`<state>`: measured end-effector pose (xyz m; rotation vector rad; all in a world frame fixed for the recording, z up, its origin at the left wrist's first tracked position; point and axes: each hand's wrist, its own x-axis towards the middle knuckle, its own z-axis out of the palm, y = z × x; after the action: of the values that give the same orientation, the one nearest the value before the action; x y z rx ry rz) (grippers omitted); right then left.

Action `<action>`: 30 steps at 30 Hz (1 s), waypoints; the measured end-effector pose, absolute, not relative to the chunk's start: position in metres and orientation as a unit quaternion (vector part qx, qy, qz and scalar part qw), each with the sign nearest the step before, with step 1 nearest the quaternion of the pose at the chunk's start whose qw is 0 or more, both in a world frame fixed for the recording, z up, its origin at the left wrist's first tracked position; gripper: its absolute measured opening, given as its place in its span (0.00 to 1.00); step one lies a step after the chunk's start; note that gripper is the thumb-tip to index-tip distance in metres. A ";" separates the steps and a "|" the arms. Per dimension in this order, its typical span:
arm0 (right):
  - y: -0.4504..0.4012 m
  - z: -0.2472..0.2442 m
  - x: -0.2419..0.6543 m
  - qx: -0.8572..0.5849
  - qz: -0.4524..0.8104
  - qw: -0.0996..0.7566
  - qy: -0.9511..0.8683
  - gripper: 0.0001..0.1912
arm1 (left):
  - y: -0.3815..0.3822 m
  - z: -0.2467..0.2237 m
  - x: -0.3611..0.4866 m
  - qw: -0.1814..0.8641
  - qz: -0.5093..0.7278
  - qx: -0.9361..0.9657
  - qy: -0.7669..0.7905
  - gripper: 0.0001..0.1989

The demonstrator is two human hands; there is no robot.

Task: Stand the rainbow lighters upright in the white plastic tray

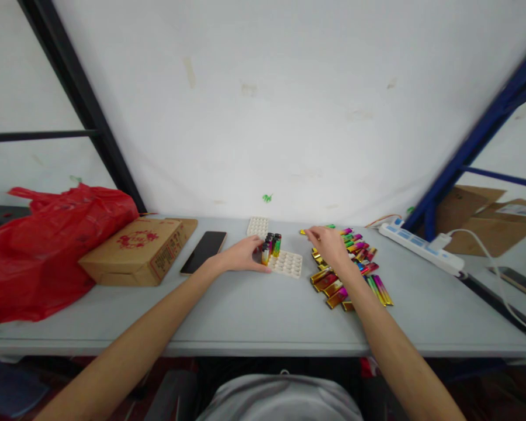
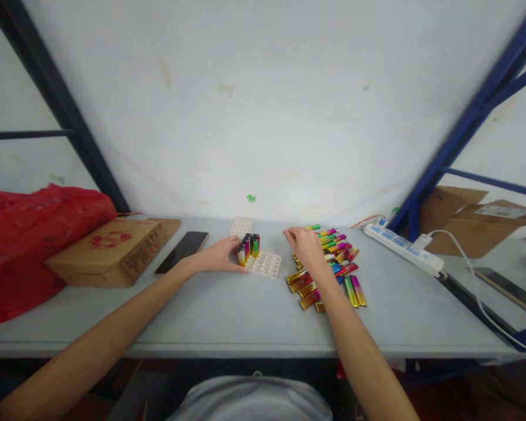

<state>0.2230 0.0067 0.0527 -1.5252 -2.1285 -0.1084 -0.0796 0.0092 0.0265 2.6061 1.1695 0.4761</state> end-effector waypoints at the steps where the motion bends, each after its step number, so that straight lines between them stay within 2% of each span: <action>1: 0.012 0.054 0.230 -0.591 -0.049 0.238 -0.769 0.19 | 0.009 0.027 -0.080 0.122 0.165 0.893 0.401 0.34; 4: 0.032 0.056 0.241 -0.630 -0.053 0.178 -0.754 0.15 | 0.009 0.027 -0.080 0.123 0.166 0.890 0.406 0.34; 9: 0.064 0.048 0.238 -0.605 -0.050 0.076 -0.791 0.17 | 0.007 0.028 -0.080 0.129 0.172 0.886 0.411 0.34; 15: 0.078 0.045 0.231 -0.590 -0.051 0.061 -0.804 0.13 | 0.006 0.028 -0.080 0.131 0.167 0.884 0.416 0.35; 17: 0.078 0.049 0.231 -0.568 -0.045 0.109 -0.814 0.13 | 0.007 0.027 -0.080 0.132 0.170 0.884 0.415 0.34; 21: 0.065 0.055 0.230 -0.507 0.056 0.358 -0.783 0.16 | 0.008 0.027 -0.079 0.132 0.168 0.888 0.408 0.34; 23: 0.052 0.054 0.226 -0.484 0.151 0.441 -0.741 0.19 | 0.007 0.028 -0.079 0.130 0.163 0.891 0.404 0.34; 27: 0.027 0.045 0.211 -0.455 0.327 0.520 -0.645 0.24 | 0.006 0.030 -0.078 0.133 0.166 0.887 0.410 0.33; 30: 0.019 0.039 0.200 -0.424 0.401 0.563 -0.585 0.25 | 0.006 0.030 -0.079 0.140 0.175 0.885 0.408 0.33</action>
<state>0.2005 0.0186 0.0389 -0.9981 -1.3767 0.9447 -0.0789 0.0058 0.0299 2.5572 1.1786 0.5070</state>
